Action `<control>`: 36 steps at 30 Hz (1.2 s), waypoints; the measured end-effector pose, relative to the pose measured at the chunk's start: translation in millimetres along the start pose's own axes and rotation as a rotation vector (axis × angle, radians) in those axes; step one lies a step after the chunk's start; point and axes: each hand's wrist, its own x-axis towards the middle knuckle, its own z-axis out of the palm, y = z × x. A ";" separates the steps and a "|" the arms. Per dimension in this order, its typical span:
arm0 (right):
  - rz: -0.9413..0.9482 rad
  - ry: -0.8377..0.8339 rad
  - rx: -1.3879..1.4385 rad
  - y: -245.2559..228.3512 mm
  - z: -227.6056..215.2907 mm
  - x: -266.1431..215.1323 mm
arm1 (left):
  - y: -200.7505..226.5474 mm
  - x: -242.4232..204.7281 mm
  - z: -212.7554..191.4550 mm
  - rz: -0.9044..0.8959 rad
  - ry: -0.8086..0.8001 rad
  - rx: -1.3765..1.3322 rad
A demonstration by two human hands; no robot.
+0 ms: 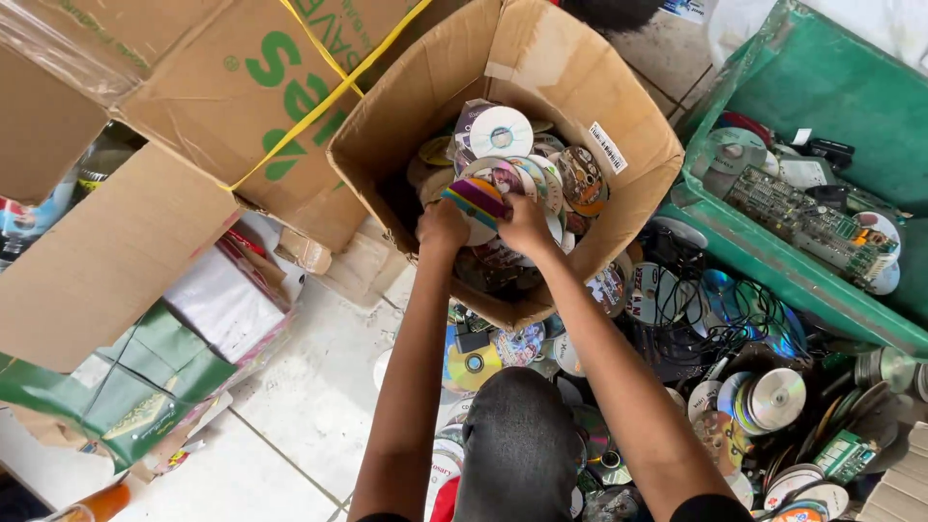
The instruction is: The person sits on the floor and sorts through a large pile of electronic waste, including CDs, DVDs, and cables. They pick up individual items, inspect them, and place them into different boxes or piles.
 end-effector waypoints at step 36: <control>-0.176 0.755 0.492 85.2 -180.9 -404.6 | 280.8 -435.9 -100.4 1.074 -0.178 -0.057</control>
